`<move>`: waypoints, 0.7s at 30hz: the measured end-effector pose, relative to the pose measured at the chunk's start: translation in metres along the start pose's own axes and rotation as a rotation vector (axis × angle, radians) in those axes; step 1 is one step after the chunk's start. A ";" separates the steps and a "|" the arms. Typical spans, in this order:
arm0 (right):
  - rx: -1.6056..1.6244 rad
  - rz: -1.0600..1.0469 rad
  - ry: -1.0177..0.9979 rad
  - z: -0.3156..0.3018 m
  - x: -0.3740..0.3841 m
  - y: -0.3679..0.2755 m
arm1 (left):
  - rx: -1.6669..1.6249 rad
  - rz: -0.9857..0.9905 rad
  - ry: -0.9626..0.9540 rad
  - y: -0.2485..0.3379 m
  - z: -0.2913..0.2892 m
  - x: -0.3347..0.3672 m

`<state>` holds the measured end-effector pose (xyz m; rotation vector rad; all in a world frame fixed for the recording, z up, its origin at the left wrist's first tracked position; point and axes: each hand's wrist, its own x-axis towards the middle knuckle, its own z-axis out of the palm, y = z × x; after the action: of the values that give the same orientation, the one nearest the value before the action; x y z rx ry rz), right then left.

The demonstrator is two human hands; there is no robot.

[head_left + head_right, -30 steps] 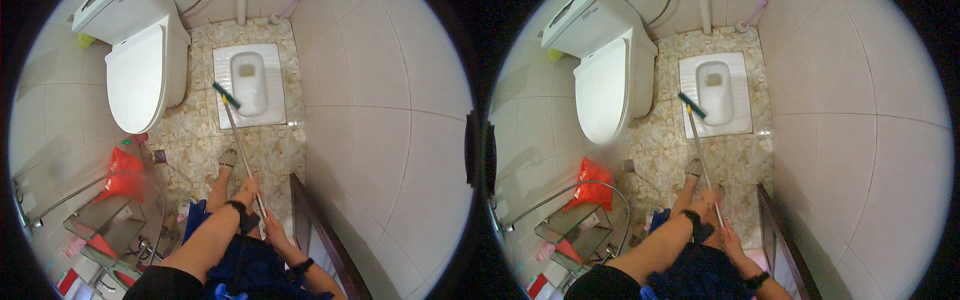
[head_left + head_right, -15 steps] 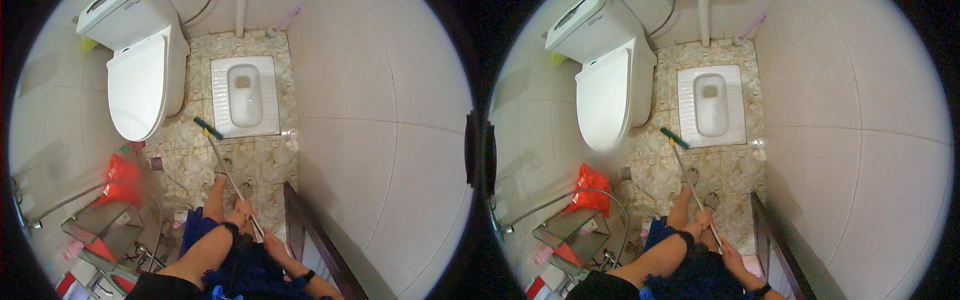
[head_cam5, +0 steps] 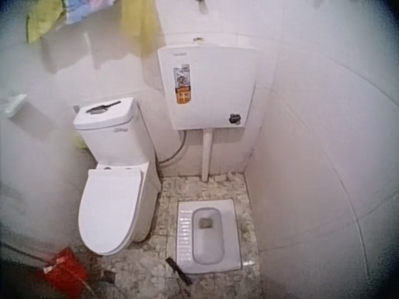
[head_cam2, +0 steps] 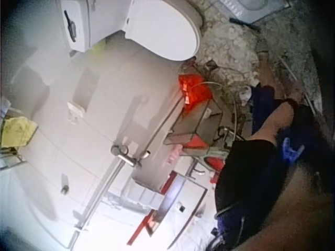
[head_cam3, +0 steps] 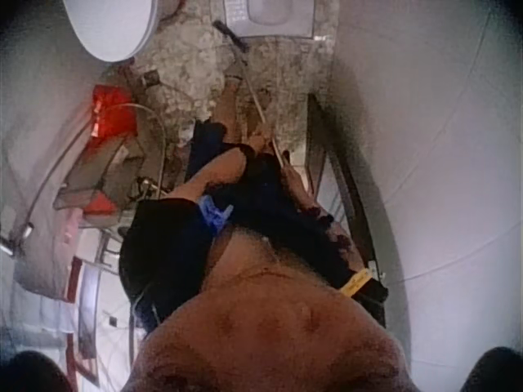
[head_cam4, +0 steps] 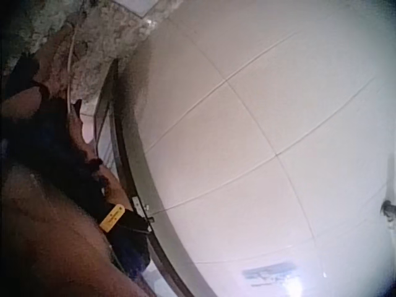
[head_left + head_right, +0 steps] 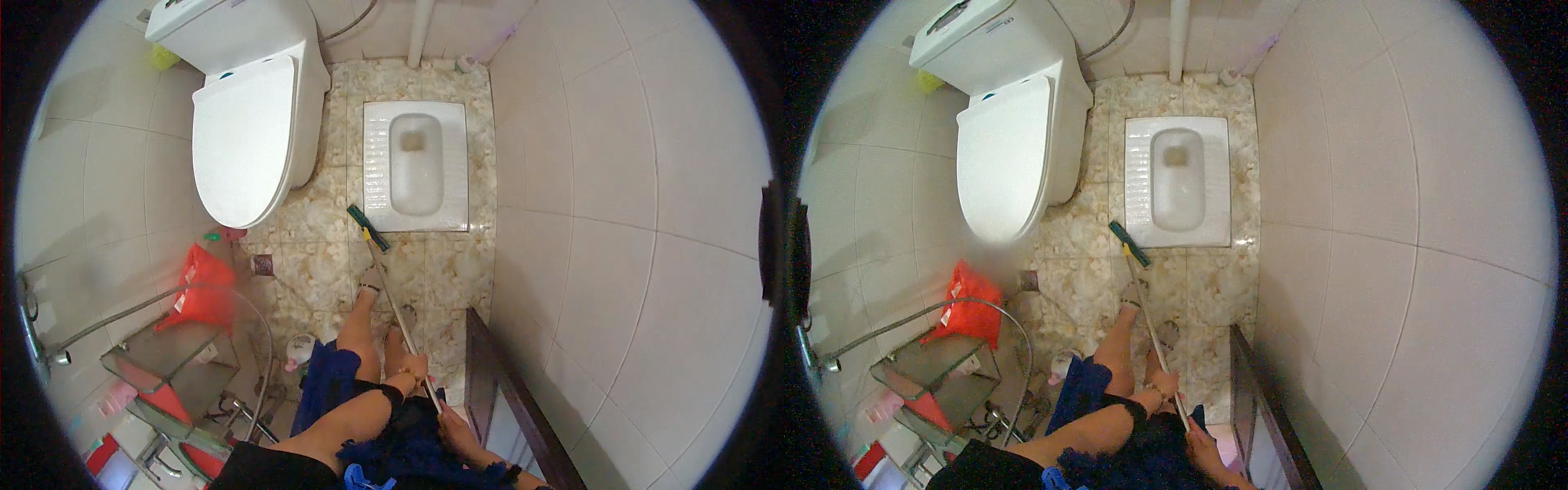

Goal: Cleaning a bathroom including scrubbing a squat toilet with a squeegee and rinsing the area with a shower head.

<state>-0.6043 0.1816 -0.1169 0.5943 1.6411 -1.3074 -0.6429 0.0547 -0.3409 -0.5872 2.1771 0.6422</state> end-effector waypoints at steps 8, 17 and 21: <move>0.676 0.351 -0.011 -0.046 0.129 -0.160 | -0.766 -0.073 -0.397 0.117 -0.126 0.104; 0.643 0.404 0.064 -0.024 0.050 -0.157 | 0.028 -0.004 -0.100 0.090 -0.103 0.071; 0.644 0.283 0.168 -0.061 0.154 -0.228 | -0.484 -0.209 -0.465 0.209 -0.190 0.179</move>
<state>-0.8817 0.1398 -0.1406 1.2992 1.1804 -1.5961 -0.9763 0.0630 -0.3196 -0.8085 1.5077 1.0811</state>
